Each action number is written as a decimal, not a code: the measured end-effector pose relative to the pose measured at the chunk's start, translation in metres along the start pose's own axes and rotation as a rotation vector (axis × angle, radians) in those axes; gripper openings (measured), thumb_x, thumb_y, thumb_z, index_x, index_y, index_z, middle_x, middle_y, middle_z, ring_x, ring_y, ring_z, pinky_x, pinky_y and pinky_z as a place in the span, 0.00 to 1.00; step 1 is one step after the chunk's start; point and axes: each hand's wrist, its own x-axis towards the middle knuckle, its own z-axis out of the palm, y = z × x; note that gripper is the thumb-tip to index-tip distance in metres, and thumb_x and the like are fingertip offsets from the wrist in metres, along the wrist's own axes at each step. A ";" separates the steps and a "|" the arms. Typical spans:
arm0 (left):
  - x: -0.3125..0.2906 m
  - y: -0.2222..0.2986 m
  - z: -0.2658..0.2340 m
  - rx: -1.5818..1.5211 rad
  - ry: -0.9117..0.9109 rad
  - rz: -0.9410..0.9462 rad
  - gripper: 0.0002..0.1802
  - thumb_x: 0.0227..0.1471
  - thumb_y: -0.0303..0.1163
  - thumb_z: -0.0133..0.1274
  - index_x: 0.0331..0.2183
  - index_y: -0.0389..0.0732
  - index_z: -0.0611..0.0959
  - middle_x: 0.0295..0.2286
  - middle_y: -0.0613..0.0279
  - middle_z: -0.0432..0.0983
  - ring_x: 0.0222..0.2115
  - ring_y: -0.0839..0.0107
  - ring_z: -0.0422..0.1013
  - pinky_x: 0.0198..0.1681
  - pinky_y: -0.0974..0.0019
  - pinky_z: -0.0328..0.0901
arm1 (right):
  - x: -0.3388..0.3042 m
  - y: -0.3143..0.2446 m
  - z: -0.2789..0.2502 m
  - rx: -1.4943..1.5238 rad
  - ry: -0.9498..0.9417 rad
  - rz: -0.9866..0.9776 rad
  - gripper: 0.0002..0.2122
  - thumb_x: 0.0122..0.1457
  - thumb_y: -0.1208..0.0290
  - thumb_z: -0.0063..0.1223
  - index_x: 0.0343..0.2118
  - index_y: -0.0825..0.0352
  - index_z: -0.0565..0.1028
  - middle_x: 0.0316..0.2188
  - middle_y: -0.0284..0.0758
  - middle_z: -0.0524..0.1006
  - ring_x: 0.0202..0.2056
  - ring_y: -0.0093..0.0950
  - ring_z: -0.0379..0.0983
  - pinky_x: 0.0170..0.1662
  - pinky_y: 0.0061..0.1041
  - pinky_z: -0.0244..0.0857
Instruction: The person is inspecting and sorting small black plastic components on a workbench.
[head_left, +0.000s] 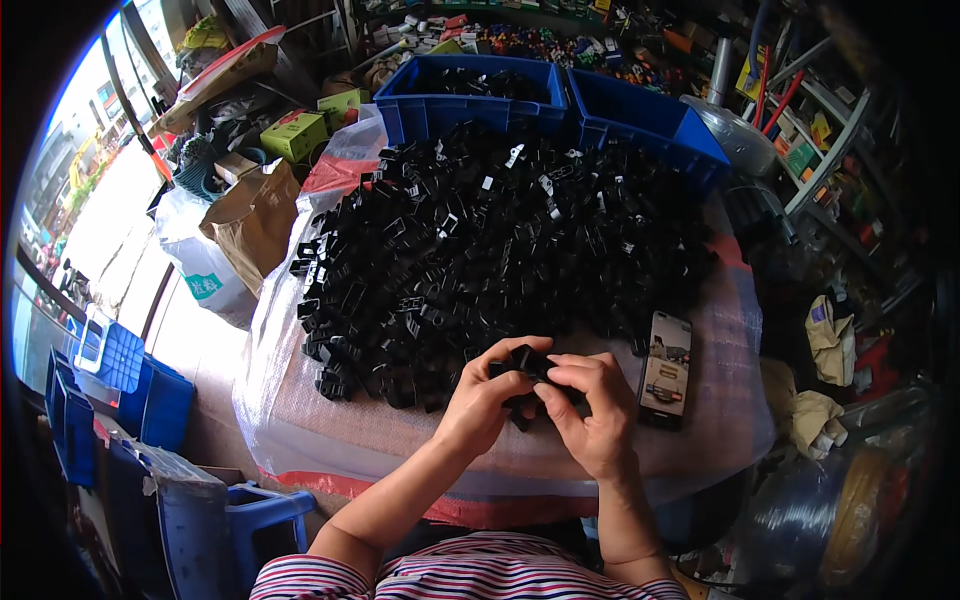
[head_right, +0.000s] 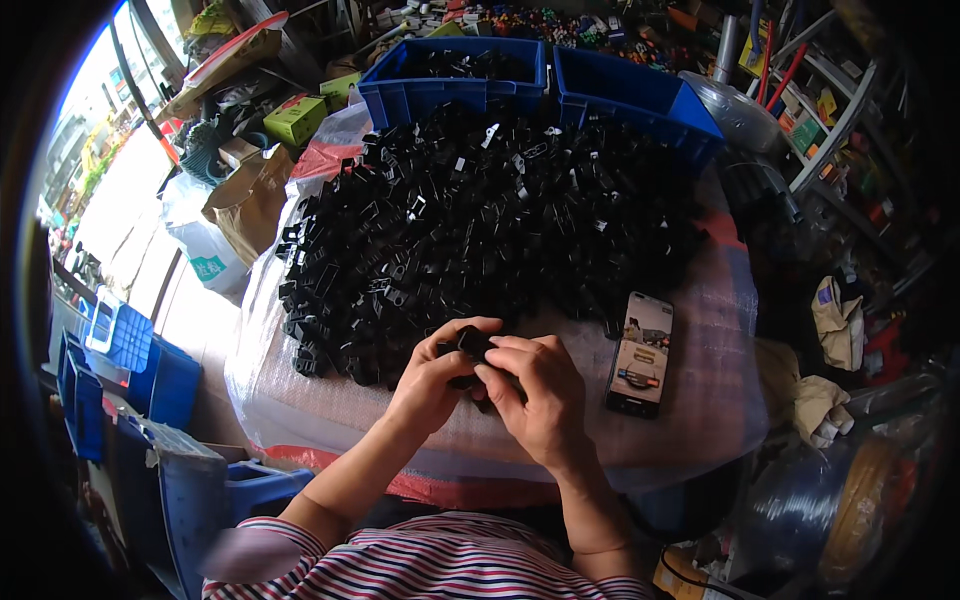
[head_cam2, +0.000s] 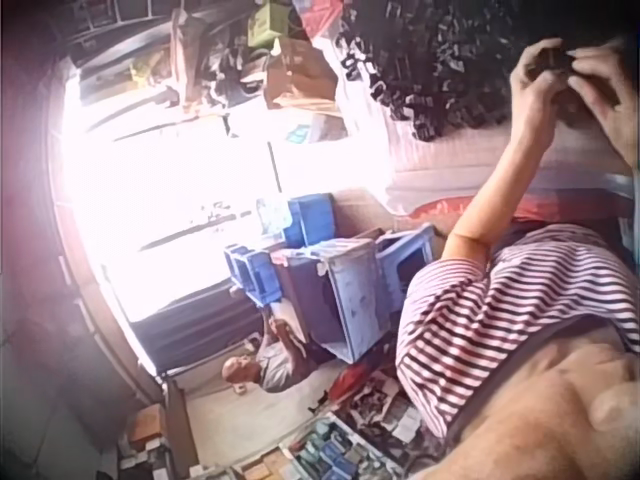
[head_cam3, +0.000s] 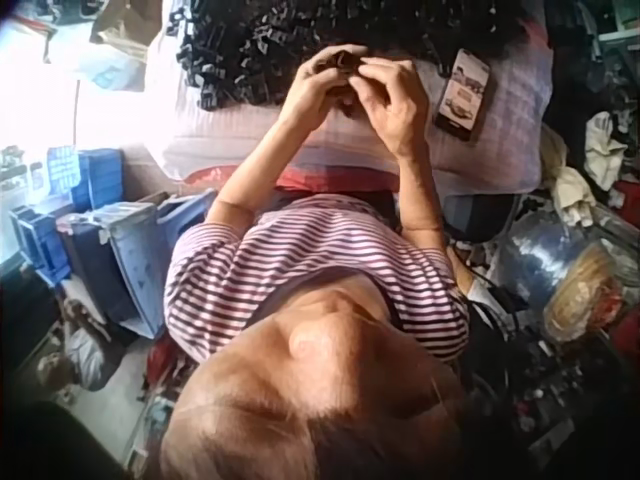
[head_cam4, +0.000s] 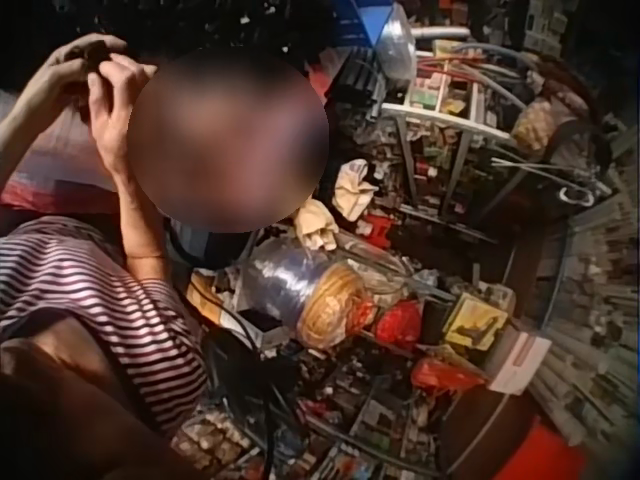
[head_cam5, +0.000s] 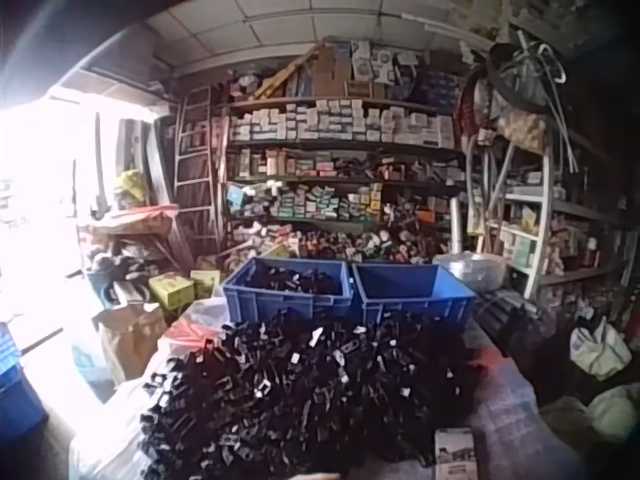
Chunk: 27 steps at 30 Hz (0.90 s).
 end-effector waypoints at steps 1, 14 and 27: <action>-0.002 0.001 0.000 0.003 -0.031 -0.025 0.24 0.43 0.24 0.49 0.47 0.35 0.73 0.32 0.62 0.74 0.27 0.75 0.71 0.29 0.73 0.67 | -0.003 0.003 -0.002 0.010 -0.014 0.048 0.11 0.46 0.80 0.61 0.33 0.67 0.73 0.33 0.37 0.76 0.32 0.32 0.71 0.34 0.27 0.66; -0.006 0.006 -0.003 0.197 -0.029 0.031 0.22 0.44 0.23 0.56 0.45 0.36 0.75 0.33 0.61 0.75 0.32 0.73 0.73 0.39 0.68 0.69 | -0.002 0.001 -0.003 0.122 0.000 0.180 0.13 0.49 0.76 0.60 0.38 0.70 0.75 0.32 0.37 0.77 0.32 0.28 0.71 0.38 0.24 0.65; -0.013 0.007 -0.007 0.263 -0.016 0.084 0.24 0.47 0.24 0.53 0.49 0.38 0.73 0.30 0.67 0.73 0.30 0.81 0.69 0.35 0.76 0.65 | -0.008 0.000 0.011 0.032 0.035 0.039 0.14 0.44 0.79 0.63 0.36 0.68 0.77 0.33 0.35 0.77 0.31 0.29 0.72 0.33 0.23 0.68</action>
